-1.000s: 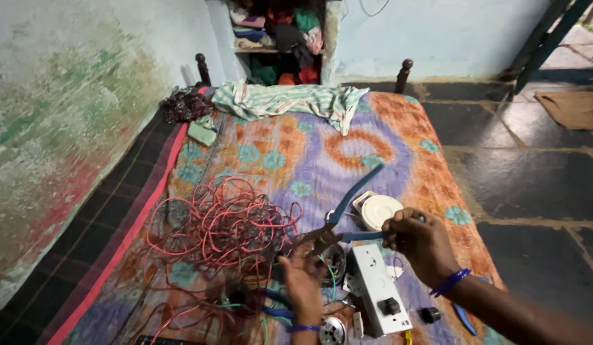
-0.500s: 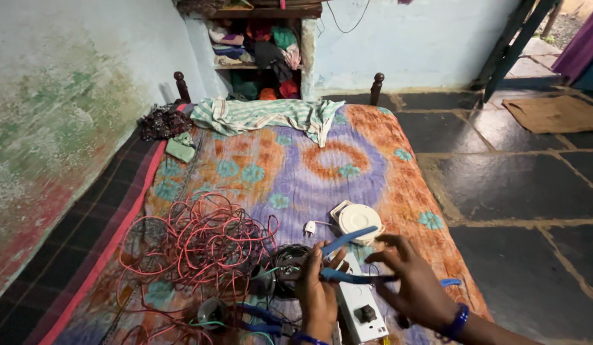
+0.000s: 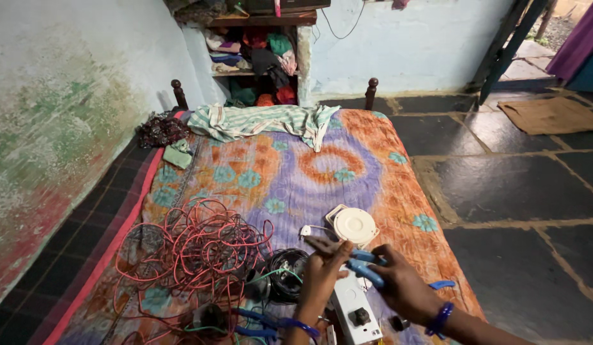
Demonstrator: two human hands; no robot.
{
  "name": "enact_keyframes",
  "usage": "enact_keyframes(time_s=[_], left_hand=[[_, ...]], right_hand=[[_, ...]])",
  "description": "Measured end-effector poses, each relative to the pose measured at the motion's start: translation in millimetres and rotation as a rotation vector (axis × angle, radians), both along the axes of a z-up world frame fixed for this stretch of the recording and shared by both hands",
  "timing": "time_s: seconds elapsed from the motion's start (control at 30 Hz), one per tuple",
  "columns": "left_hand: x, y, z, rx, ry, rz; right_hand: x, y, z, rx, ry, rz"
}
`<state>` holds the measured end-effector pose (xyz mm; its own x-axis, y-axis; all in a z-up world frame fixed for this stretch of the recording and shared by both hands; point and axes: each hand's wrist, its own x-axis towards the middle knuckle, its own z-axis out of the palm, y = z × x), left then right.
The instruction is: The person works on a bed with electrical components, using pliers and a screwdriver to strip wires and tighten connections on a white switchboard and a small black component. The person handles multiple wires and tools throughout the task.
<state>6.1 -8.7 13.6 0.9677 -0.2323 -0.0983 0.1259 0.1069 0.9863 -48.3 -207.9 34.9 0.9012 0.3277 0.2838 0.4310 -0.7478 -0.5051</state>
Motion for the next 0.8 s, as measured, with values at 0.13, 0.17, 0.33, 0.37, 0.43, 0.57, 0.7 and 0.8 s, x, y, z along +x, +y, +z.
enact_keyframes(time_s=[0.13,0.17,0.33,0.37,0.43,0.57,0.7,0.8], left_hand=[[11,15,-1,0.131,-0.029,-0.045],[14,20,-1,0.031,-0.045,-0.042],[22,36,-9,-0.198,0.009,-0.051],[22,35,-11,-0.194,-0.036,-0.056],[25,31,-13,-0.18,-0.127,-0.069],[26,29,-7,-0.18,-0.119,-0.12],[20,32,3,-0.182,-0.057,-0.163],[12,34,12,-0.257,0.0,-0.179]], right_hand=[[-8,-30,-12,0.367,0.379,-0.135],[-12,-37,-16,0.5,0.513,-0.183],[-32,-75,-49,0.662,0.429,-0.32],[-35,-78,-59,0.674,0.431,-0.378],[-36,-81,-78,0.809,0.353,-0.277],[-40,-82,-103,0.497,0.063,-0.214],[-44,-79,-109,0.414,-0.01,-0.242],[-47,-79,-105,0.381,-0.014,-0.199]])
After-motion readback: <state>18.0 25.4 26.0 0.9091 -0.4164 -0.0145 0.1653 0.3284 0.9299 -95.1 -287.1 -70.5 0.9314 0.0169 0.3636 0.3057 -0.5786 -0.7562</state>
